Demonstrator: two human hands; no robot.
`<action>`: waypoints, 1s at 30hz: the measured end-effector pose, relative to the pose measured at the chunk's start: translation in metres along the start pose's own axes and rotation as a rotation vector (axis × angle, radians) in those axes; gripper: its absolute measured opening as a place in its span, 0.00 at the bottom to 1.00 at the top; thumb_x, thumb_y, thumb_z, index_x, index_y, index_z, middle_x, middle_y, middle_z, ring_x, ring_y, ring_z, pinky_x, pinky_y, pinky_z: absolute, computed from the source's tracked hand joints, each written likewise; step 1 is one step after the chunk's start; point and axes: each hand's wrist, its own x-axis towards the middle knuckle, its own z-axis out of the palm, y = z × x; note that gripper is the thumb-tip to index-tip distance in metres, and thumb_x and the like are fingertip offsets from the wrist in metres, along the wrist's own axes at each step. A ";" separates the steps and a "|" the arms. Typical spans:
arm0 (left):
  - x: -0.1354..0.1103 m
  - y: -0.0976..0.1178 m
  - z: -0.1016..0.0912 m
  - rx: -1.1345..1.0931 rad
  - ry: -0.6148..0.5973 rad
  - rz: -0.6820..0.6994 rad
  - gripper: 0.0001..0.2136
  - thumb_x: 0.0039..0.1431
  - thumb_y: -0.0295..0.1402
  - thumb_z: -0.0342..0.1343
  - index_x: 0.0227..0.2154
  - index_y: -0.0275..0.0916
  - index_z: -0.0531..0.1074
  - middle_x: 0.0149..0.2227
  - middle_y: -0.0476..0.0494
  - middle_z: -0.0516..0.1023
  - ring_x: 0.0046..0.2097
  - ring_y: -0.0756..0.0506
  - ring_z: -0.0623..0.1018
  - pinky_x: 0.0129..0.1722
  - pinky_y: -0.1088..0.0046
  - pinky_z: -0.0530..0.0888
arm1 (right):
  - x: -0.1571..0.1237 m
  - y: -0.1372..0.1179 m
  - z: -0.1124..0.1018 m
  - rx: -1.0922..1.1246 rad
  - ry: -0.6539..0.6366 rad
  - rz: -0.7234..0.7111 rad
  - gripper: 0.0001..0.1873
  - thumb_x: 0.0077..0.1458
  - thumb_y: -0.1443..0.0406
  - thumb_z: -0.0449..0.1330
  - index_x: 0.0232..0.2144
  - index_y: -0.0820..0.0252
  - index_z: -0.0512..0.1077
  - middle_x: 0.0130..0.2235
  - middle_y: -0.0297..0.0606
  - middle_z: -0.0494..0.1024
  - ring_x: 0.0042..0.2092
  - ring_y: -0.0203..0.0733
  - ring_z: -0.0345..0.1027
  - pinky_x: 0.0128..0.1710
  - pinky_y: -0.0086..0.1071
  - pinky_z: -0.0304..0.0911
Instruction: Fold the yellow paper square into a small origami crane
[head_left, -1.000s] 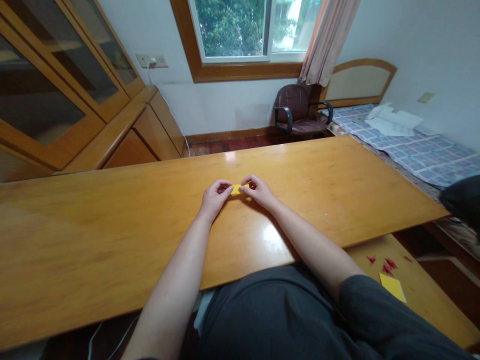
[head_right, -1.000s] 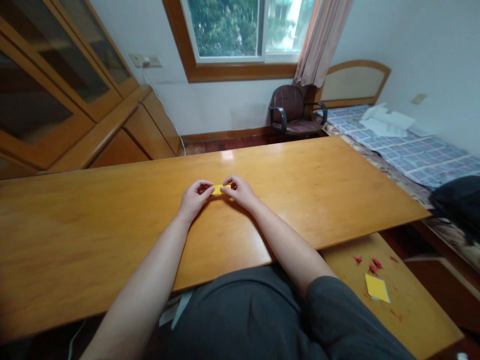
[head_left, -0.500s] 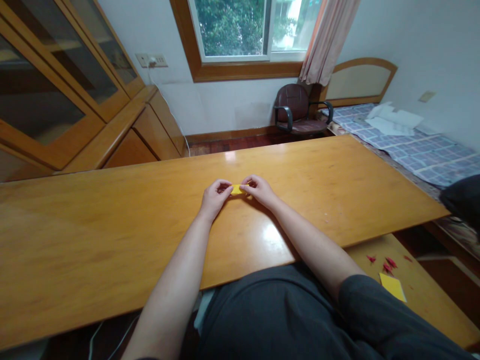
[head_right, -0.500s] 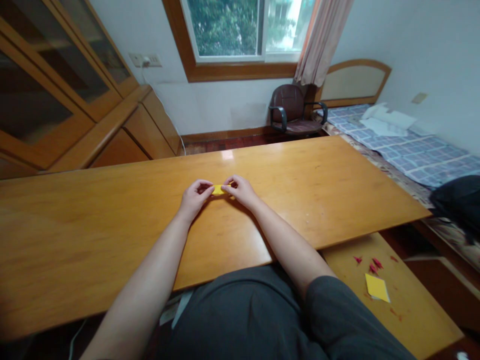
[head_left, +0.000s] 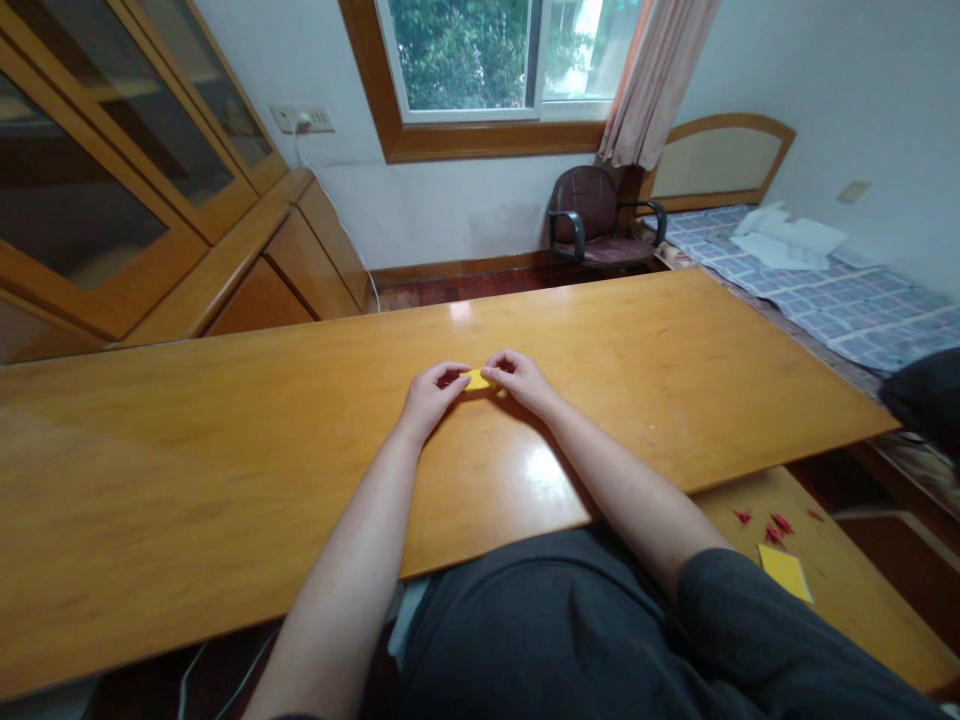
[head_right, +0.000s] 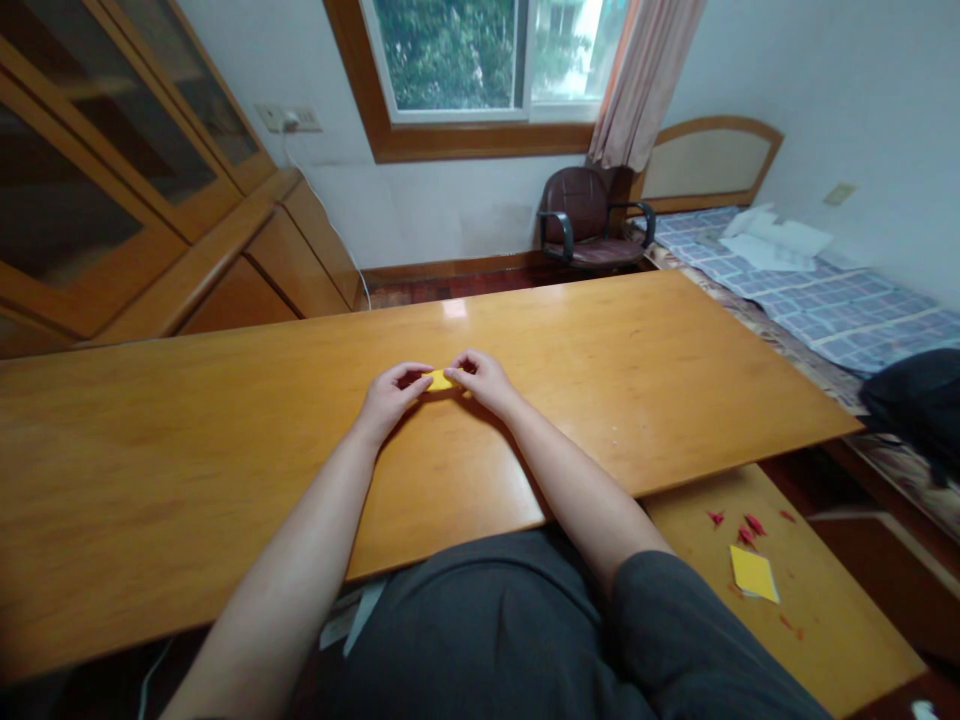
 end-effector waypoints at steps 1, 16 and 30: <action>0.000 0.000 0.000 -0.007 0.001 -0.005 0.14 0.53 0.42 0.61 0.39 0.39 0.78 0.35 0.45 0.80 0.37 0.46 0.77 0.39 0.71 0.73 | 0.000 0.000 0.000 -0.002 0.002 0.001 0.15 0.48 0.55 0.65 0.29 0.61 0.70 0.25 0.30 0.71 0.27 0.33 0.63 0.27 0.27 0.59; 0.001 0.002 0.002 -0.162 0.011 -0.079 0.16 0.49 0.41 0.64 0.38 0.38 0.77 0.34 0.46 0.78 0.35 0.48 0.76 0.38 0.72 0.73 | -0.001 0.000 -0.001 0.022 -0.005 0.000 0.16 0.49 0.54 0.65 0.30 0.60 0.70 0.26 0.30 0.71 0.26 0.33 0.63 0.27 0.28 0.61; 0.001 -0.001 0.002 -0.115 0.007 -0.047 0.15 0.50 0.42 0.64 0.37 0.39 0.77 0.33 0.46 0.78 0.34 0.48 0.75 0.36 0.73 0.72 | -0.001 -0.002 0.000 -0.008 0.007 -0.008 0.16 0.49 0.54 0.64 0.30 0.60 0.69 0.25 0.30 0.71 0.26 0.32 0.62 0.27 0.27 0.59</action>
